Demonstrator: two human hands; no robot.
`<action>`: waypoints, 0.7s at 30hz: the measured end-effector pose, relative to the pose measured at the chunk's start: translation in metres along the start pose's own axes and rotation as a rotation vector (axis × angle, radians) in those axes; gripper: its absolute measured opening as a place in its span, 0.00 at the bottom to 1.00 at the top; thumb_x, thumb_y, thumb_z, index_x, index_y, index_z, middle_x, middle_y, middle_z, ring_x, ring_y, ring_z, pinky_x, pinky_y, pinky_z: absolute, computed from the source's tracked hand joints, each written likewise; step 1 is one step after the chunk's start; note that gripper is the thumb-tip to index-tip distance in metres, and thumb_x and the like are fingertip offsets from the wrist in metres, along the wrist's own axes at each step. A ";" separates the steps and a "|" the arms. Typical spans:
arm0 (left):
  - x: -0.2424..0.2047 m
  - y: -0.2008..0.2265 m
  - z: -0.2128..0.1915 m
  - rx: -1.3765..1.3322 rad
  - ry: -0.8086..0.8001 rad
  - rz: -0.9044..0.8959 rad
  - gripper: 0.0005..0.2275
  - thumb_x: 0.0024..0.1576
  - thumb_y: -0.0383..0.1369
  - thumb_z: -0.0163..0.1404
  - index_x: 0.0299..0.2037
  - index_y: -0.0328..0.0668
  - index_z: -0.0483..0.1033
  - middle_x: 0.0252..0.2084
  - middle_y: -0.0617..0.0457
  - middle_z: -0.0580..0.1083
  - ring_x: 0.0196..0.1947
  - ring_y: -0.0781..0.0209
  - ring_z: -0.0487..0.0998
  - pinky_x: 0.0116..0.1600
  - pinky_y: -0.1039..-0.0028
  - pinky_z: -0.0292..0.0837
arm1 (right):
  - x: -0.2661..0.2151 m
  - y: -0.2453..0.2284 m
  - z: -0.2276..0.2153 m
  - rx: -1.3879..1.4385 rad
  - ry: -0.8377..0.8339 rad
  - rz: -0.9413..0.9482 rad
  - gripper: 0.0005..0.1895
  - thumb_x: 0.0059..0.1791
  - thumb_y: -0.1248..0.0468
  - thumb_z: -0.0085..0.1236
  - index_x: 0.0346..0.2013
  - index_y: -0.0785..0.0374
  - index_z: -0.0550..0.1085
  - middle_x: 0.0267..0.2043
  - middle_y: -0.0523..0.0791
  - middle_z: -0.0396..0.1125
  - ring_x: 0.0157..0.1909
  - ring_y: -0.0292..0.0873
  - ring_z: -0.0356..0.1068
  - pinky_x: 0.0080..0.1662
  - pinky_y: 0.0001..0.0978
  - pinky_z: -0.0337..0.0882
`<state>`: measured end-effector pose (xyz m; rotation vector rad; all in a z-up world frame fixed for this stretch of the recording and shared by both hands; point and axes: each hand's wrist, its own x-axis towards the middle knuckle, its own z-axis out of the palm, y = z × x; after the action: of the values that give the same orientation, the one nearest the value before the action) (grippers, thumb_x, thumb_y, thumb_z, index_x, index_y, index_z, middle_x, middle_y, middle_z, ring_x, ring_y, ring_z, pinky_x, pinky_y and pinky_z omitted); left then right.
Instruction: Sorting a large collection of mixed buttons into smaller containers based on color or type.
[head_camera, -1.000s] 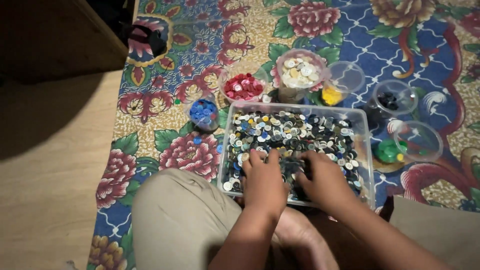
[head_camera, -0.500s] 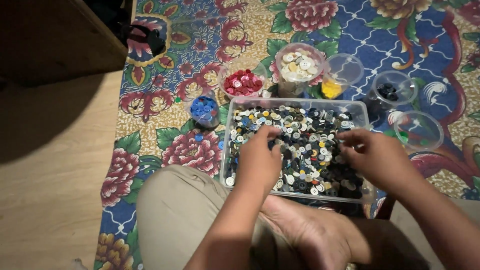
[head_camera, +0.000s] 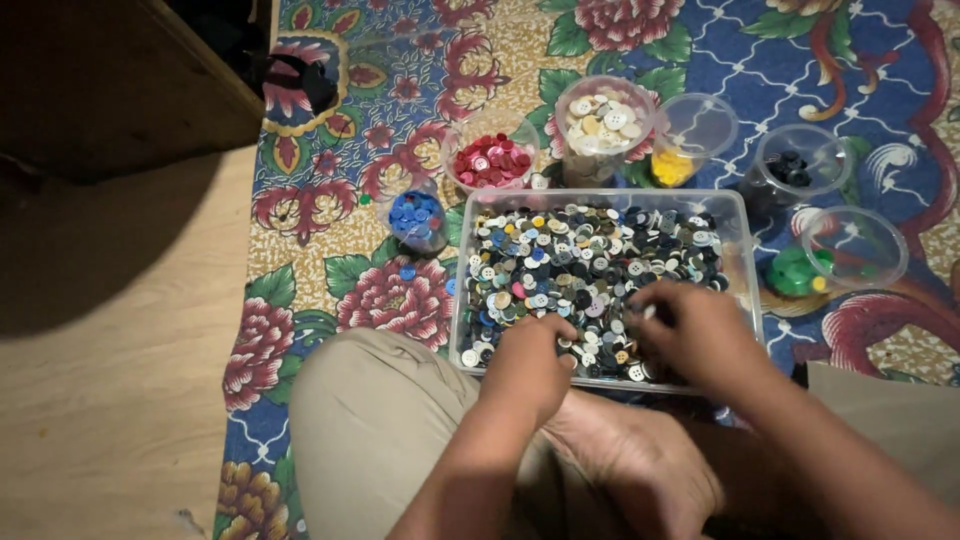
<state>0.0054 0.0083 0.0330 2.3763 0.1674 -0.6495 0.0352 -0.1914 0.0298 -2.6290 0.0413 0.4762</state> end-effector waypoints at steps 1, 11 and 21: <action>0.009 -0.007 0.003 0.001 -0.001 0.002 0.12 0.57 0.31 0.54 0.51 0.53 0.79 0.54 0.49 0.77 0.61 0.43 0.75 0.62 0.52 0.74 | 0.007 0.009 -0.004 0.001 0.001 0.001 0.15 0.46 0.55 0.64 0.48 0.42 0.82 0.45 0.43 0.80 0.54 0.54 0.77 0.56 0.49 0.75; 0.027 -0.012 -0.018 0.188 0.323 -0.005 0.25 0.48 0.31 0.60 0.58 0.49 0.69 0.59 0.42 0.64 0.59 0.39 0.64 0.58 0.51 0.70 | -0.004 0.014 -0.032 -0.268 -0.070 0.128 0.20 0.48 0.47 0.58 0.54 0.42 0.78 0.38 0.46 0.79 0.34 0.49 0.79 0.40 0.40 0.78; 0.016 0.027 -0.035 -0.032 -0.067 -0.249 0.35 0.53 0.38 0.63 0.66 0.44 0.53 0.67 0.31 0.49 0.70 0.21 0.53 0.62 0.39 0.70 | 0.024 0.021 0.027 -0.139 -0.270 0.187 0.42 0.37 0.42 0.75 0.63 0.41 0.68 0.63 0.59 0.57 0.60 0.70 0.70 0.60 0.56 0.72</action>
<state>0.0414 0.0089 0.0636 2.3196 0.4466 -0.8347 0.0470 -0.1970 -0.0099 -2.6831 0.1741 0.9250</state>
